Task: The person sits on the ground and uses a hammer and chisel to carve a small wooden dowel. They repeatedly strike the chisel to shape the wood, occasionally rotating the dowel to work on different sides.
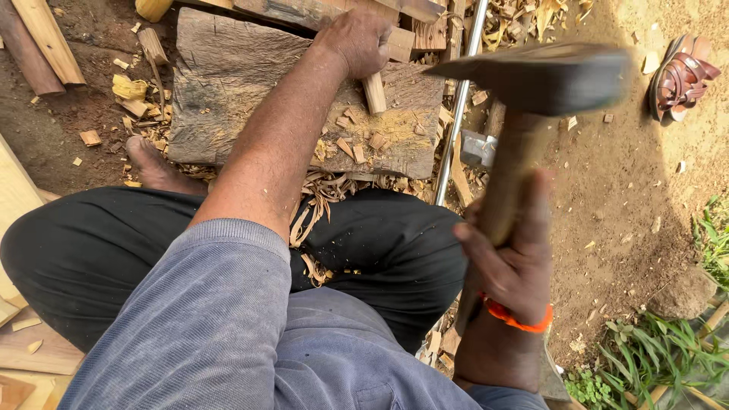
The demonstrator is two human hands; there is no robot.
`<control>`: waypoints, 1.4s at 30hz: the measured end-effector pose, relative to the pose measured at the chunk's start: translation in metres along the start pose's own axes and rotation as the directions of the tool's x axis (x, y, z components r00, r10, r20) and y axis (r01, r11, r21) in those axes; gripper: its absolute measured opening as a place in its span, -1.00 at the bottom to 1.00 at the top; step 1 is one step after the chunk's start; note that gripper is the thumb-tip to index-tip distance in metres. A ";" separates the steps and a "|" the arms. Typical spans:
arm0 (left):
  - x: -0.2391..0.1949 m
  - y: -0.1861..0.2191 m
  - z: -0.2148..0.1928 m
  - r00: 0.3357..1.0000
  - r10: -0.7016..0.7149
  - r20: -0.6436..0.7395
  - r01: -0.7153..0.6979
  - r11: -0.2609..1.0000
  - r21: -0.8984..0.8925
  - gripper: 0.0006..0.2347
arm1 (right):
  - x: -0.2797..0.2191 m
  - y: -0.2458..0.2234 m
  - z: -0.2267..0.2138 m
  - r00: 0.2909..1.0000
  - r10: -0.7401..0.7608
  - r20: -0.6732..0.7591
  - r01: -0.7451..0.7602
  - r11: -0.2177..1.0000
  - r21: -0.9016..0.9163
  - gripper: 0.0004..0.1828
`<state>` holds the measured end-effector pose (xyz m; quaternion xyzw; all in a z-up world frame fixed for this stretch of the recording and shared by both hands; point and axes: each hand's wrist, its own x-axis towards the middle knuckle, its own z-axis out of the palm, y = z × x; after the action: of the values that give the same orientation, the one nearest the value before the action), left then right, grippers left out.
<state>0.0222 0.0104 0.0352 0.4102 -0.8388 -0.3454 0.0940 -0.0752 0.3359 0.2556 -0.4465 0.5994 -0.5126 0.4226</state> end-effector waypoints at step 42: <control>0.127 0.047 0.105 0.818 -0.570 -0.076 0.335 0.580 -0.742 -0.75 | 0.076 0.017 -0.058 0.978 0.090 -0.186 -0.129 0.968 -0.213 0.07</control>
<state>-0.1355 -0.0125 -0.0278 0.5937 -0.4830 -0.5803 0.2784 -0.1515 0.2771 0.2413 -0.4105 0.7120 -0.4548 0.3431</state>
